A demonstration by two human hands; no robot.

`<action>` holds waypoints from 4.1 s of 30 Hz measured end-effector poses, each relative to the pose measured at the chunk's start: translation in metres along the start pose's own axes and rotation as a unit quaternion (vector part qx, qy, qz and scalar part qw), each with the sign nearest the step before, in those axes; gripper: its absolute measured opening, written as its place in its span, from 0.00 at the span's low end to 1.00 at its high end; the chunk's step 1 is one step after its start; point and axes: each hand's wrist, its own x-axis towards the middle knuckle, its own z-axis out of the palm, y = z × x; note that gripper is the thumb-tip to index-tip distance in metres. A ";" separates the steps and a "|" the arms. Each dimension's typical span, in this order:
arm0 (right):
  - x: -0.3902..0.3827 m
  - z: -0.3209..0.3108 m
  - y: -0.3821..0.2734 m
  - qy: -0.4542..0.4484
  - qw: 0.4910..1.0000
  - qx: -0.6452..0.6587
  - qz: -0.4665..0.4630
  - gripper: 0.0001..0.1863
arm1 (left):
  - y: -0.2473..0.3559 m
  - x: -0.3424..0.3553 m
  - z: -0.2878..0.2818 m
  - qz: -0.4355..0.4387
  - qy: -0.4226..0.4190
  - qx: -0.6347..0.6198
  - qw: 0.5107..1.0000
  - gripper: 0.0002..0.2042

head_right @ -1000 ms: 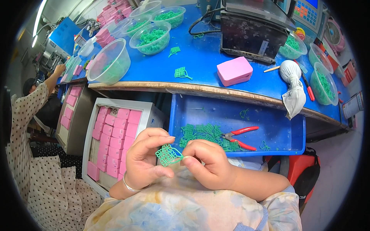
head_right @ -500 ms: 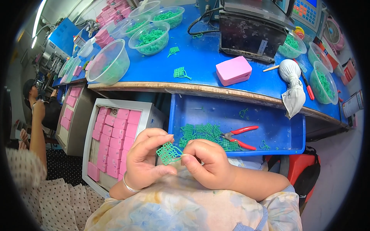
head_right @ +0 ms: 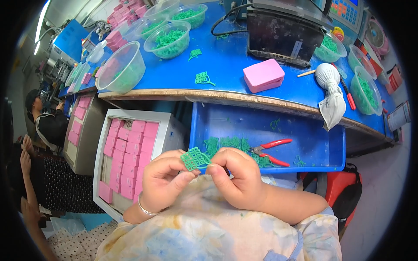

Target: Removing green wax components from a pink rubber mold and assembling/inspecting them for manufacturing.

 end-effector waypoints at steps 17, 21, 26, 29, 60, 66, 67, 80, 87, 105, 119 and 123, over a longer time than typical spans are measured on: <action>-0.001 0.002 0.005 -0.032 0.999 -0.010 0.028 0.02 | -0.011 0.001 0.000 -0.033 0.068 -0.027 0.997 0.03; 0.001 0.010 0.022 0.042 0.960 0.171 0.219 0.06 | -0.022 0.002 0.004 -0.123 -0.024 -0.044 0.991 0.02; -0.001 0.005 0.073 0.075 0.819 0.347 0.451 0.08 | -0.073 -0.011 0.028 -0.362 -0.035 -0.262 0.894 0.08; 0.004 0.000 0.077 0.073 0.816 0.352 0.453 0.06 | -0.073 -0.005 0.026 -0.397 -0.011 -0.342 0.852 0.08; 0.008 0.009 0.078 -0.058 0.884 0.201 0.418 0.09 | 0.001 0.096 -0.183 0.120 0.251 0.598 0.752 0.20; 0.004 0.010 0.077 -0.070 0.888 0.177 0.418 0.09 | -0.020 0.071 -0.155 0.141 0.224 0.636 0.725 0.07; 0.003 0.009 0.078 -0.072 0.895 0.164 0.409 0.09 | -0.022 0.068 -0.150 0.157 0.215 0.637 0.724 0.07; 0.161 0.037 -0.020 -0.187 0.844 -0.453 -0.217 0.10 | -0.002 0.016 -0.086 0.252 0.148 0.656 0.696 0.08; 0.193 0.055 0.004 -0.327 0.608 -0.670 -0.274 0.06 | 0.008 0.010 -0.069 0.285 0.110 0.644 0.702 0.10; 0.197 0.045 -0.031 -0.106 0.985 0.051 0.126 0.05 | -0.021 0.071 -0.125 0.221 0.223 0.617 0.722 0.06; 0.142 0.034 -0.029 -0.166 0.964 -0.189 0.085 0.07 | 0.015 0.068 -0.108 0.297 0.209 0.475 0.802 0.14; 0.126 0.031 -0.025 -0.210 0.917 -0.316 -0.122 0.05 | 0.020 0.046 -0.090 0.246 0.050 0.439 0.863 0.08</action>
